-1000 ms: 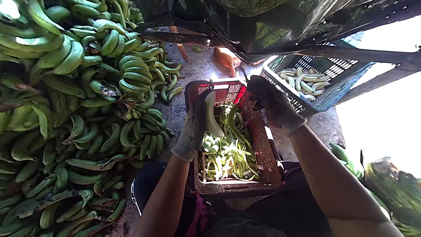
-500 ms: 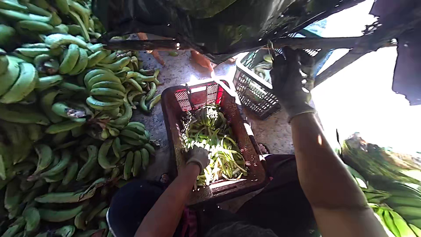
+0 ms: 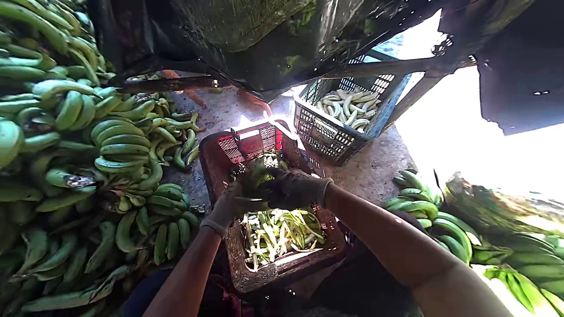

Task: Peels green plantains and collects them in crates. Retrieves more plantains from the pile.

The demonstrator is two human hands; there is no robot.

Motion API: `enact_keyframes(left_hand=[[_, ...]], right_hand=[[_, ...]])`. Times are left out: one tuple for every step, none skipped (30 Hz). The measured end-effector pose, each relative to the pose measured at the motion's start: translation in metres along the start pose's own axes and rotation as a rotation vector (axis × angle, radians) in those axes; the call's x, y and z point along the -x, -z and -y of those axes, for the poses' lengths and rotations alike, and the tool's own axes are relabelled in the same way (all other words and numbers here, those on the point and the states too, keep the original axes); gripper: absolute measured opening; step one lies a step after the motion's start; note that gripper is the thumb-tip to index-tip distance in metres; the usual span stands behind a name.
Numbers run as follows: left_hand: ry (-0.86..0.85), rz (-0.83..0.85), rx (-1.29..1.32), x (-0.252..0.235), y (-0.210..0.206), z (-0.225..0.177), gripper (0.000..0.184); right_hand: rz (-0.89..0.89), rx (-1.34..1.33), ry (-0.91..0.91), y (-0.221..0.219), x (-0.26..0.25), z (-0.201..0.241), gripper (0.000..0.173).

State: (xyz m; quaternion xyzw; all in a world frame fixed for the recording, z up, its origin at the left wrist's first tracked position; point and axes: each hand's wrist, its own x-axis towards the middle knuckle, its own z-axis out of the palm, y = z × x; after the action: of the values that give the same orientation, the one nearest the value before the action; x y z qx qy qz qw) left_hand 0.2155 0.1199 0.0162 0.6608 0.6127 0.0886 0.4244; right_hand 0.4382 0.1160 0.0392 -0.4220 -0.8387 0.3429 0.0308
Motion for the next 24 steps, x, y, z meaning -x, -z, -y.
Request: enact_keyframes(left_hand=[[-0.041, -0.075, 0.118, 0.007, 0.011, -0.005, 0.059], [-0.110, -0.153, 0.249, 0.012, 0.020, -0.005, 0.057], [-0.175, -0.235, 0.331, 0.016, 0.028, -0.007, 0.055], [-0.220, -0.325, 0.385, 0.020, 0.034, -0.011, 0.053], [-0.251, -0.399, 0.455, 0.023, 0.038, -0.016, 0.053], [-0.274, -0.463, 0.557, 0.024, 0.040, -0.019, 0.053], [-0.294, -0.518, 0.688, 0.024, 0.042, -0.021, 0.050], [-0.307, -0.555, 0.857, 0.022, 0.046, -0.019, 0.044], [-0.372, -0.551, 1.042, 0.018, 0.051, -0.013, 0.033], [-0.526, -0.488, 1.242, 0.014, 0.060, -0.006, 0.017], [-0.752, -0.353, 1.439, 0.010, 0.074, 0.004, 0.011], [-0.935, -0.235, 1.533, 0.009, 0.091, 0.013, 0.021], [-1.034, -0.201, 1.576, 0.009, 0.104, 0.018, 0.033], [-1.017, -0.266, 1.568, 0.010, 0.108, 0.015, 0.044], [-0.938, -0.345, 1.537, 0.011, 0.104, 0.009, 0.051], [-0.856, -0.393, 1.513, 0.010, 0.093, 0.004, 0.052], [-0.786, -0.396, 1.492, 0.010, 0.077, 0.002, 0.051], [-0.729, -0.387, 1.407, 0.012, 0.059, 0.001, 0.051], [-0.653, -0.393, 1.245, 0.015, 0.044, -0.001, 0.055], [-0.535, -0.432, 1.082, 0.018, 0.033, -0.007, 0.059], [-0.441, -0.473, 1.007, 0.020, 0.026, -0.014, 0.056], [-0.434, -0.467, 0.993, 0.023, 0.024, -0.018, 0.058], [-0.483, -0.449, 1.023, 0.025, 0.028, -0.020, 0.061], [-0.530, -0.448, 1.065, 0.030, 0.034, -0.020, 0.063]], right_hand=[[-0.119, -0.025, 0.090, -0.002, -0.001, 0.003, 0.047], [-0.214, -0.068, 0.178, -0.004, -0.004, 0.007, 0.048], [-0.286, -0.124, 0.253, -0.005, -0.007, 0.013, 0.050], [-0.334, -0.182, 0.305, -0.008, -0.010, 0.020, 0.053], [-0.373, -0.241, 0.330, -0.014, -0.014, 0.026, 0.055], [-0.428, -0.273, 0.322, -0.020, -0.017, 0.031, 0.056], [-0.507, -0.270, 0.296, -0.026, -0.021, 0.035, 0.054], [-0.585, -0.257, 0.259, -0.030, -0.024, 0.039, 0.047], [-0.640, -0.238, 0.217, -0.032, -0.024, 0.042, 0.043], [-0.646, -0.214, 0.165, -0.034, -0.024, 0.042, 0.042], [-0.581, -0.189, 0.103, -0.036, -0.022, 0.039, 0.043], [-0.466, -0.174, 0.030, -0.040, -0.023, 0.034, 0.046], [-0.343, -0.194, -0.044, -0.045, -0.025, 0.032, 0.050], [-0.255, -0.243, -0.108, -0.046, -0.027, 0.033, 0.050], [-0.211, -0.344, -0.159, -0.042, -0.028, 0.039, 0.052], [-0.208, -0.503, -0.202, -0.034, -0.028, 0.048, 0.052], [-0.244, -0.723, -0.204, -0.030, -0.028, 0.055, 0.046], [-0.266, -0.996, -0.128, -0.028, -0.029, 0.057, 0.043], [-0.284, -1.256, 0.014, -0.028, -0.031, 0.055, 0.043], [-0.314, -1.408, 0.138, -0.024, -0.033, 0.055, 0.042], [-0.376, -1.449, 0.199, -0.018, -0.035, 0.055, 0.040], [-0.448, -1.401, 0.206, -0.011, -0.035, 0.053, 0.038], [-0.493, -1.301, 0.192, -0.002, -0.034, 0.051, 0.038], [-0.534, -1.141, 0.129, 0.006, -0.032, 0.050, 0.039]])
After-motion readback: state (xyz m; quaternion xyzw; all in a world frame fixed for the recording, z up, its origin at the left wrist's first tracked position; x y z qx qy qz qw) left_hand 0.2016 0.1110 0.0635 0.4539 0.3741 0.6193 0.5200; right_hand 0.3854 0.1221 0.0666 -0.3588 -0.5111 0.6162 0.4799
